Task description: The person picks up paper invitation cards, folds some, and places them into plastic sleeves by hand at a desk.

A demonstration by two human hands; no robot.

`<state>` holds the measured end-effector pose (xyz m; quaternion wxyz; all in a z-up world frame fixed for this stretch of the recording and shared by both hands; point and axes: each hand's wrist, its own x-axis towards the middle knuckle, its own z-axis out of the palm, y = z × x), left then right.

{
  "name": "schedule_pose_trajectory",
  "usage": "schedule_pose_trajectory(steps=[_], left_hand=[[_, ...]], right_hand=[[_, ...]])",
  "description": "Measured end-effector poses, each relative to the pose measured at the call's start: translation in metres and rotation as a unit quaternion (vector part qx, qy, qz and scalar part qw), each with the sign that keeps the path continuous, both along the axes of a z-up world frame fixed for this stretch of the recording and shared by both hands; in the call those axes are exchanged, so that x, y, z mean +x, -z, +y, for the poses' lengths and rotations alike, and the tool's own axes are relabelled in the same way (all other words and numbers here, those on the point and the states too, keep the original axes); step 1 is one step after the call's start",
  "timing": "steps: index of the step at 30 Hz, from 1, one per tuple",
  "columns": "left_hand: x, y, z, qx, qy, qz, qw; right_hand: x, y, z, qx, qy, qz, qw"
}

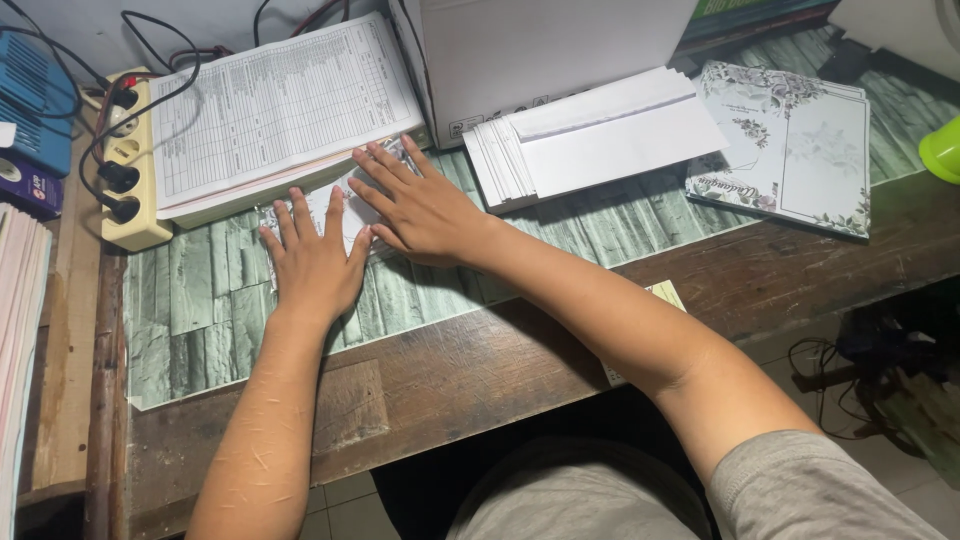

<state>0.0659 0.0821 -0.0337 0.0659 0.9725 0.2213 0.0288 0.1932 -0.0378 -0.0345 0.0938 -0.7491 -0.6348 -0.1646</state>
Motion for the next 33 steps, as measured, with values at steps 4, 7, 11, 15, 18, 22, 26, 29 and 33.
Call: schedule_pose_trajectory(steps=[4, 7, 11, 15, 18, 22, 26, 29, 33], left_hand=[[0.0, -0.006, 0.001, -0.016, -0.011, -0.016, 1.0], [0.0, -0.009, -0.001, -0.021, -0.01, -0.021, 0.999], [0.002, -0.01, -0.002, -0.01, -0.004, -0.039, 0.999], [0.0, -0.005, -0.001, 0.003, 0.0, -0.051, 0.999], [-0.002, -0.01, -0.003, 0.022, 0.007, -0.088, 0.996], [-0.003, -0.021, -0.005, 0.063, 0.031, -0.197, 0.978], [-0.005, -0.024, -0.004, 0.059, 0.039, -0.235, 0.969], [-0.006, -0.021, -0.003, 0.051, 0.046, -0.243, 0.968], [-0.007, -0.018, -0.01, 0.028, 0.056, -0.224, 0.973]], right_hand=[[0.005, 0.003, -0.001, -0.052, 0.001, 0.078, 0.996], [0.007, 0.005, -0.003, -0.071, -0.002, 0.112, 0.991], [0.009, 0.01, -0.005, -0.064, -0.011, 0.156, 0.986], [0.007, 0.005, -0.008, -0.06, -0.012, 0.159, 0.985], [0.01, 0.004, -0.008, -0.014, -0.01, 0.15, 0.988], [0.016, -0.016, -0.022, 0.111, -0.024, 0.106, 0.988], [0.003, -0.076, -0.075, 0.182, -0.027, 0.218, 0.958], [0.012, -0.084, -0.126, 0.164, 0.008, 0.176, 0.971], [0.046, -0.05, -0.197, 0.078, 0.15, 0.111, 0.979]])
